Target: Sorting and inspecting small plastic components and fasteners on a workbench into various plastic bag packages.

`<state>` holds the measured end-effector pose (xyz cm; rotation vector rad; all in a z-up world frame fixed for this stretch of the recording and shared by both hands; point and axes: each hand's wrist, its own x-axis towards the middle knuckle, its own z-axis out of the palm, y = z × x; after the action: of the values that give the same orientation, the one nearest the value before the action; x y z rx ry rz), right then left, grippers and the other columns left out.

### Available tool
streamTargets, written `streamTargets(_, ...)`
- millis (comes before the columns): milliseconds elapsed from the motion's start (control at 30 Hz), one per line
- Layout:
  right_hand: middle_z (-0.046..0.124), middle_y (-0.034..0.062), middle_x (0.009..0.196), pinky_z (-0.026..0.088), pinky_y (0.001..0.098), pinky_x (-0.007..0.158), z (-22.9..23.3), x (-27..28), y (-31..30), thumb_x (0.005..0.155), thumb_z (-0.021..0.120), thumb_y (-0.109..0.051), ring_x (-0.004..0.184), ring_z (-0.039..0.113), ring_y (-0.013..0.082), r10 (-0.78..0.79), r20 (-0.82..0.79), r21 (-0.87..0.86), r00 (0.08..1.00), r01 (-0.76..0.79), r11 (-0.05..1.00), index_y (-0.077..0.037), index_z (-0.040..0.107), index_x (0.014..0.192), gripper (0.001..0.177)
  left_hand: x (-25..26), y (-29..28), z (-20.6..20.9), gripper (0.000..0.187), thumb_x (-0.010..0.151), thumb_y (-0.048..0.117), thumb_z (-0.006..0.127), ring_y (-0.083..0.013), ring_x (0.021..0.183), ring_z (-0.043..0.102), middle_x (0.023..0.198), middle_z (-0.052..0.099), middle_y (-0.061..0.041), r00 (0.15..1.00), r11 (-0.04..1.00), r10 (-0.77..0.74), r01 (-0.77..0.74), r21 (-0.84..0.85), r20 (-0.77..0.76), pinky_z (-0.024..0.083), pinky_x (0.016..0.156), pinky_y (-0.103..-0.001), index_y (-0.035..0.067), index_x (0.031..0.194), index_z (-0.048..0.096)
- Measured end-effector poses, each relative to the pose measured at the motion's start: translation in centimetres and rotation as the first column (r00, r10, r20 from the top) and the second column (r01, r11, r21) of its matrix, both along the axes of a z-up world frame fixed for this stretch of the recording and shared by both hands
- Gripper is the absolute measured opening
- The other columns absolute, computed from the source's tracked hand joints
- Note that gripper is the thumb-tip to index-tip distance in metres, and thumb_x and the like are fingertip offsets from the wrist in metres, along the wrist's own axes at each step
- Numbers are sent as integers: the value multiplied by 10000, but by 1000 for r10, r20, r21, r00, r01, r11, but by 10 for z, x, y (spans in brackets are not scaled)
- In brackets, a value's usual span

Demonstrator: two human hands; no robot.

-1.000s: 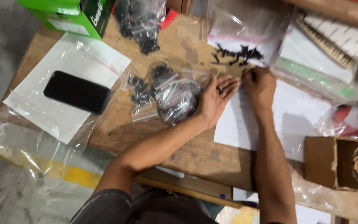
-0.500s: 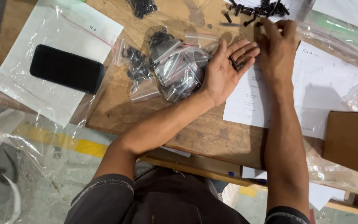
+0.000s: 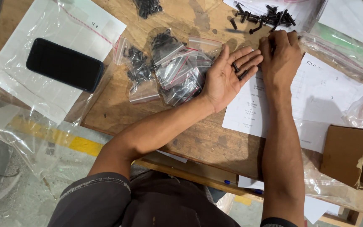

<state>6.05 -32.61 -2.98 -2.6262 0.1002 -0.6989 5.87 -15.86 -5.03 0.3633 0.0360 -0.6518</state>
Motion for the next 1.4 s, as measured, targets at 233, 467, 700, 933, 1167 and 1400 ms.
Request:
streamTargets(233,686,89,938,493,263,656,36,-25,-23,1087,730,-56,767,626,122,290,-60,666,955,-178,724,36,701,1089,97,1,1,0,729,1089,583,402,-288,1386,530,1420,560,-212,999,999,-24,24,-27,-27,433,1205,-418,-44,1457,466)
streamTargets(467,702,68,1024,510,215,715,32,-25,-14,1123,687,-50,826,626,93,279,6,699,960,-203,685,34,711,1229,138,-1,4,10,749,1071,606,385,-296,1393,517,1451,537,-225,997,998,-59,57,-42,-52,413,1218,-409,-24,1468,460)
streamTargets(700,709,62,1055,551,228,777,28,-17,-6,1071,669,-14,943,742,129,131,-36,647,991,-77,759,54,694,1209,156,0,4,11,754,1090,616,349,-299,1390,511,1432,530,-228,993,994,-72,64,-84,-91,409,1218,-414,-40,1444,463)
streamTargets(933,632,169,1144,588,338,731,41,10,5,969,700,57,880,692,236,231,-183,153,955,-205,967,-55,754,1242,300,1,4,15,848,1037,647,346,-285,1459,416,1501,455,-219,992,996,-82,79,-31,-96,321,1255,-419,-54,1515,358)
streamTargets(1167,609,183,1074,571,423,723,38,34,14,933,756,-12,858,665,305,202,-208,-52,957,-217,975,-54,774,1130,202,0,2,9,887,1020,656,376,-300,1457,400,1504,433,-234,991,997,-75,73,-22,-108,314,1252,-433,-74,1520,337)
streamTargets(1400,633,143,1109,556,377,775,73,11,4,968,728,5,898,654,244,253,-224,163,941,-220,962,-7,735,1133,166,2,3,15,839,1038,646,374,-280,1396,479,1449,501,-206,990,997,-64,58,-48,-128,374,1223,-419,-53,1500,375)
